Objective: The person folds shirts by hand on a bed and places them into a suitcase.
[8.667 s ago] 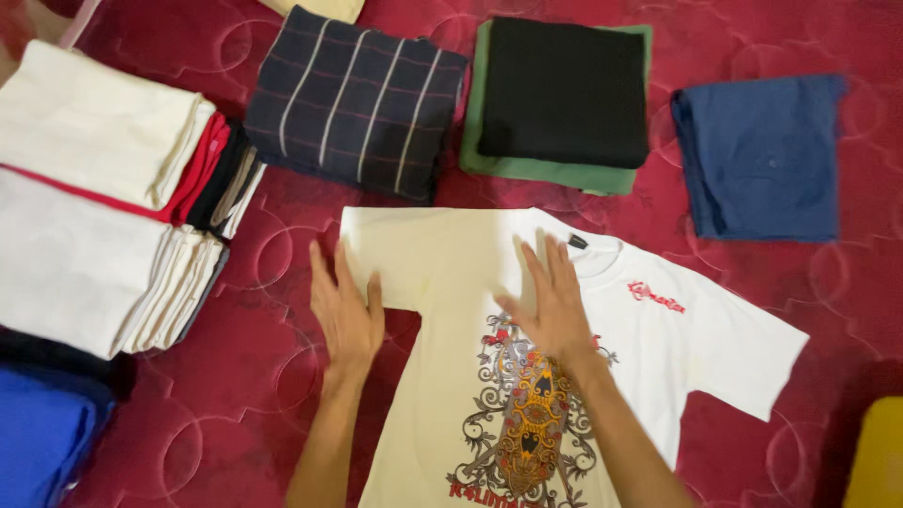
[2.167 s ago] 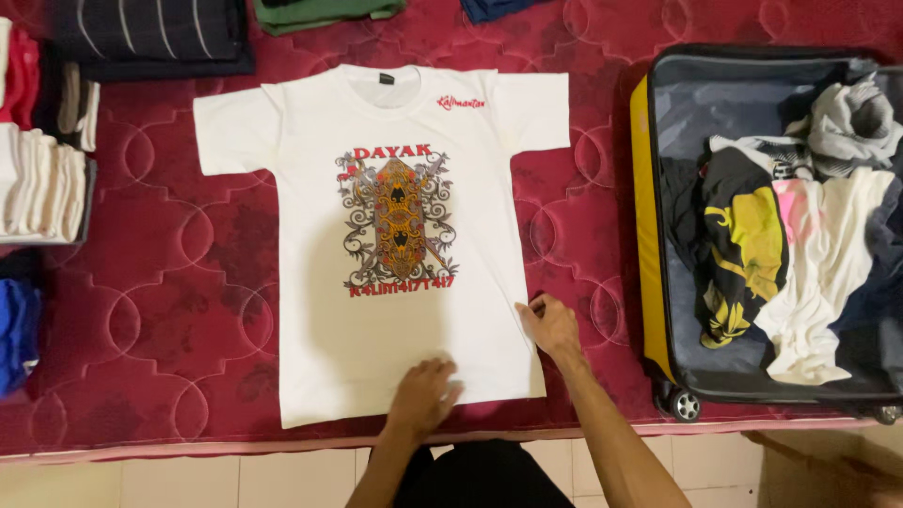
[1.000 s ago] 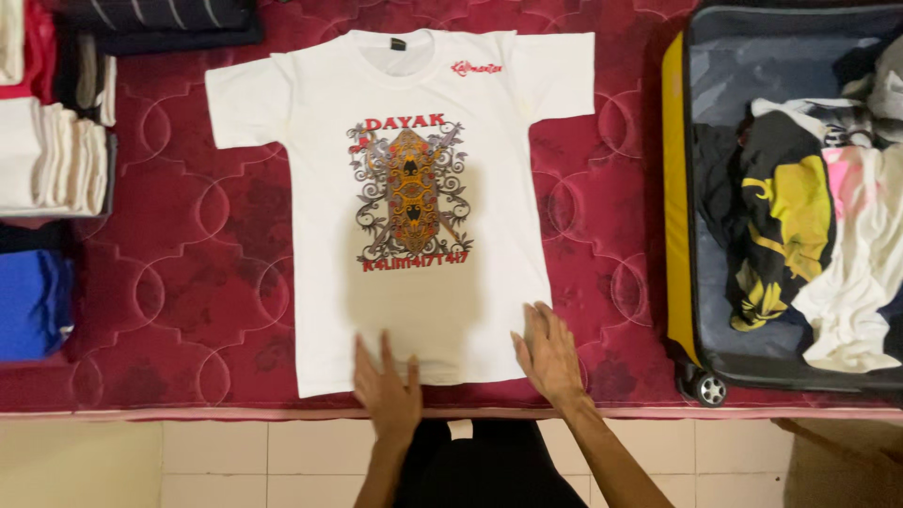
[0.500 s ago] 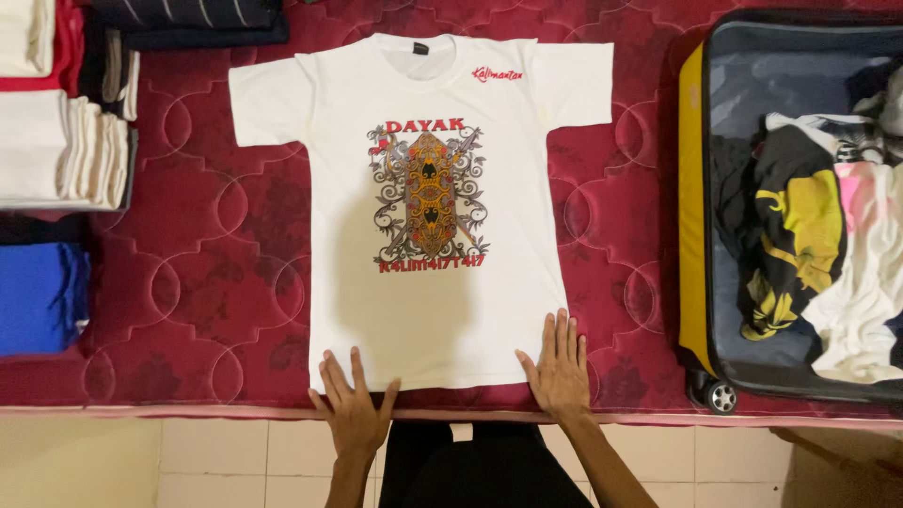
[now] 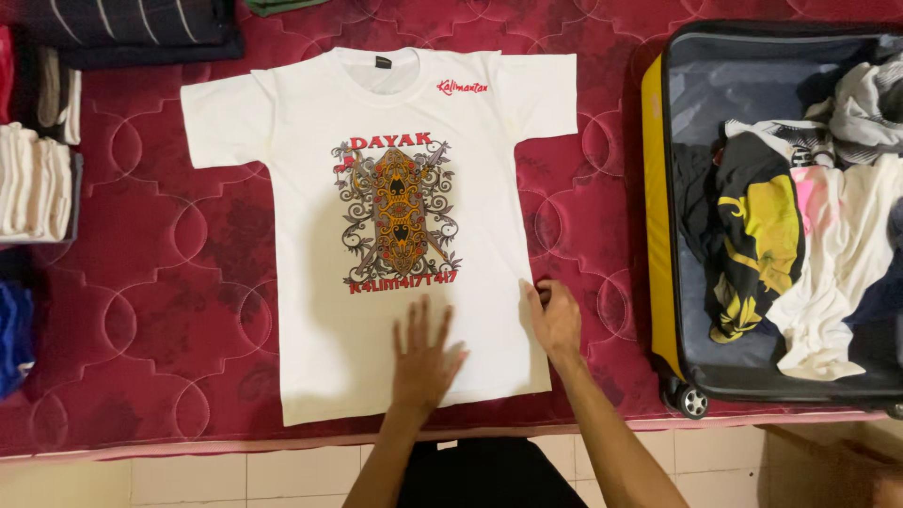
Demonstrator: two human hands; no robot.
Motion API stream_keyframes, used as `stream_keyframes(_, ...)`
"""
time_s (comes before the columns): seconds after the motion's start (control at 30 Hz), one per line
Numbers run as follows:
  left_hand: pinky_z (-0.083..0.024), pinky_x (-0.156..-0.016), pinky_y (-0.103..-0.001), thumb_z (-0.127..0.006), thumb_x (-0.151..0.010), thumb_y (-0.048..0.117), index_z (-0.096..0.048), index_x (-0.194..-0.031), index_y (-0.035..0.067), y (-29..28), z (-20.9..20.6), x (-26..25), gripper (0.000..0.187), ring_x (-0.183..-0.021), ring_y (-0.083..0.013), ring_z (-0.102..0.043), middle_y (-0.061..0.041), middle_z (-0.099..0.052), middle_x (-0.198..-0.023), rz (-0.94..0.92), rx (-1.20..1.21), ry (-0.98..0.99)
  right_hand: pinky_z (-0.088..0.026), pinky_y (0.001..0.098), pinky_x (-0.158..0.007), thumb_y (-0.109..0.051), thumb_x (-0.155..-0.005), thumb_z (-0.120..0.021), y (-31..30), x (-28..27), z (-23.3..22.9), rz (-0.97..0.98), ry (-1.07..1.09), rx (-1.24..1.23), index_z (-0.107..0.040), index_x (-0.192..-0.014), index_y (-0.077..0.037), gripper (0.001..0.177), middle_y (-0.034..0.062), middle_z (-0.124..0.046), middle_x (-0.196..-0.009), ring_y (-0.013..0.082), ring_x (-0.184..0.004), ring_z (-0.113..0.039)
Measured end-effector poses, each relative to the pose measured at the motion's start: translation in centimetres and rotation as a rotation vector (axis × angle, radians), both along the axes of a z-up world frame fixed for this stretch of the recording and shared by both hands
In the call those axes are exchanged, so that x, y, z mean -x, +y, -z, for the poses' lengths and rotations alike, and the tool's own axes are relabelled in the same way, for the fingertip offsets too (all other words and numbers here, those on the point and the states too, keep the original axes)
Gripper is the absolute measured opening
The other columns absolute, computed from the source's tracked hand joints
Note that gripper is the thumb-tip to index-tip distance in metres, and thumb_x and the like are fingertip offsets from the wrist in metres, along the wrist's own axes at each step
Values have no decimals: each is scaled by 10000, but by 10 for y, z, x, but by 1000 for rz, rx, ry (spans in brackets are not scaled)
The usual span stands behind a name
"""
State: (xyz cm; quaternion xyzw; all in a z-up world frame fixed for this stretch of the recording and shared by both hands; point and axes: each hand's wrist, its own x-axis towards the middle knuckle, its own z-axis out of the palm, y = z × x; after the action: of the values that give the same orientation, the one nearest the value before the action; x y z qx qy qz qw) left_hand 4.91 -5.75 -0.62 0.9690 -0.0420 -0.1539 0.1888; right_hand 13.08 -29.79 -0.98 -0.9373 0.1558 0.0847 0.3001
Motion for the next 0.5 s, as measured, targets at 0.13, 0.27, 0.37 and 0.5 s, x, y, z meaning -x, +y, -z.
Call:
stream_keyframes(0.13,-10,-1197,-644,-450,-922,693,-210,-1608,238,-32,-3,-6,858,-1547,-381,3,-165,-19,-1683,209,-31,17,-587,417,-787,-421,-883,-737,-6,-31,4,51,179,-68,-731,-1020,-27,417,156,-772,-917,304,-844,-757)
stream_keyframes(0.27,4,-1200,-646,-507,-884,707,-183,-1620,253,-36,7,6,924,-1547,-369,39,-162,-2,-1696,217,3,181,-573,407,-787,-358,-827,-788,-13,-47,7,-57,309,-1,-749,-980,-54,343,129,-780,-907,288,-842,-753)
stream_keyframes(0.37,-31,-1187,-653,-539,-887,722,-230,-1604,232,-35,16,11,921,-1547,-374,-14,-175,-58,-1683,178,64,-146,-580,381,-796,-317,-905,-733,-24,-53,14,-140,307,-11,-749,-972,-50,275,123,-788,-902,259,-827,-760)
stream_keyframes(0.5,-9,-1198,-655,-567,-851,701,-204,-1607,241,-35,12,8,957,-1544,-371,13,-171,-23,-1680,218,-4,77,-583,377,-786,-302,-934,-712,-32,-55,23,-116,363,-68,-732,-973,-48,257,106,-788,-907,234,-808,-756)
